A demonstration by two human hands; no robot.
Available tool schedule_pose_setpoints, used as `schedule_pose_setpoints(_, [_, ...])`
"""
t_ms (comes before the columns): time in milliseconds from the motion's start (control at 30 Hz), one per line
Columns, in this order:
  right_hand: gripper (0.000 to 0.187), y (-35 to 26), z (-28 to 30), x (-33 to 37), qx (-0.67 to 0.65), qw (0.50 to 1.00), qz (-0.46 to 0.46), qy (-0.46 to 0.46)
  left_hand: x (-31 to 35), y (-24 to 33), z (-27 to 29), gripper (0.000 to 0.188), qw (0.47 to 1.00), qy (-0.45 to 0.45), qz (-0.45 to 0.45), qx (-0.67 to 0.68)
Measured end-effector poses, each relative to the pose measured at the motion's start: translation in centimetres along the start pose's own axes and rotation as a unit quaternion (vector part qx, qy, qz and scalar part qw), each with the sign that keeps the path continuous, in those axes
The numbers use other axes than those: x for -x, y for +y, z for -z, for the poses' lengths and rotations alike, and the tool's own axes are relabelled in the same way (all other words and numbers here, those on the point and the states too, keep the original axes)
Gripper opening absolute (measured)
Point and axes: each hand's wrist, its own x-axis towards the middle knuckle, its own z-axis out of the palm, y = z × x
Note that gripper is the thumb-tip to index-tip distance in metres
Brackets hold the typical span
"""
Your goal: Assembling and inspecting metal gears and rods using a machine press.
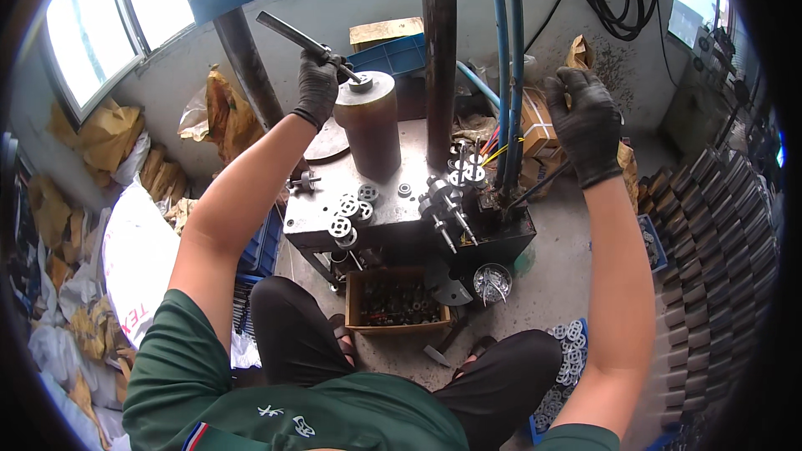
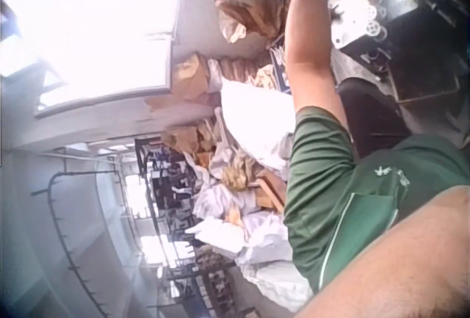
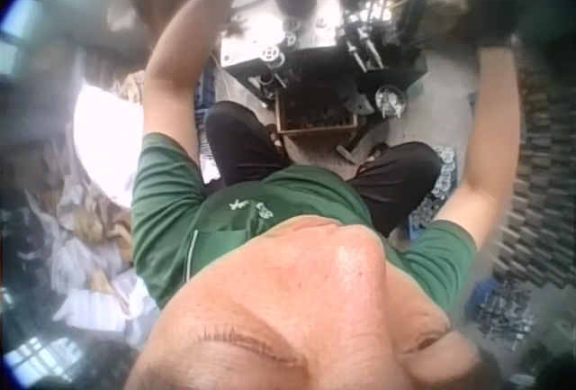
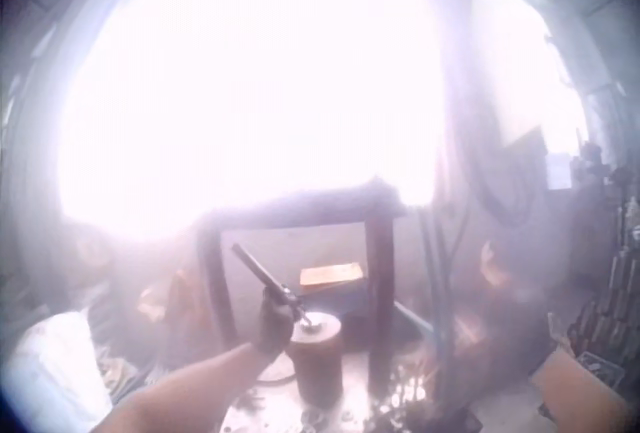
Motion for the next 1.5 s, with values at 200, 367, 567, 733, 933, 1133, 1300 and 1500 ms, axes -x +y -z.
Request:
schedule_pose_setpoints(200, [0.038, -0.9, -0.6, -1.0, -0.001, 0.995, -0.069, -0.072, -2.6, -1.1, -0.1, 0.029, 0.994, 0.011, -0.011, -0.104])
schedule_pose_setpoints(367, [0.034, -0.5, -0.9, -0.9, 0.024, 0.988, -0.120, -0.091, -4.1, -0.8, -0.4, 0.024, 0.977, -0.029, 0.009, -0.209])
schedule_pose_setpoints(567, [0.027, 1.3, -2.1, -0.4, 0.076, 0.988, -0.096, -0.091, -4.8, -1.1, -0.6, 0.025, 0.950, -0.063, -0.049, -0.303])
schedule_pose_setpoints(733, [0.026, 1.0, -1.8, -0.4, 0.085, 0.987, -0.094, -0.099, -4.7, -1.7, -0.8, 0.025, 0.934, -0.099, -0.089, -0.332])
schedule_pose_setpoints(933, [0.030, 0.1, -0.1, 0.9, 0.007, 0.988, -0.113, -0.107, -4.9, -1.4, -1.9, 0.029, 0.911, -0.106, -0.065, -0.394])
schedule_pose_setpoints(1133, [0.039, -6.5, 8.3, 7.9, -0.056, 0.971, -0.005, -0.234, -4.5, -1.7, -1.2, 0.032, 0.918, -0.077, -0.036, -0.388])
schedule_pose_setpoints(1300, [0.037, -7.8, 12.3, 12.2, -0.029, 0.846, -0.098, -0.524, -2.3, -1.6, -2.1, 0.034, 0.958, -0.049, -0.021, -0.280])
schedule_pose_setpoints(1500, [0.037, -8.7, 11.6, 11.3, -0.072, 0.803, -0.145, -0.574, -1.4, -3.1, -1.7, 0.041, 0.974, -0.028, -0.031, -0.223])
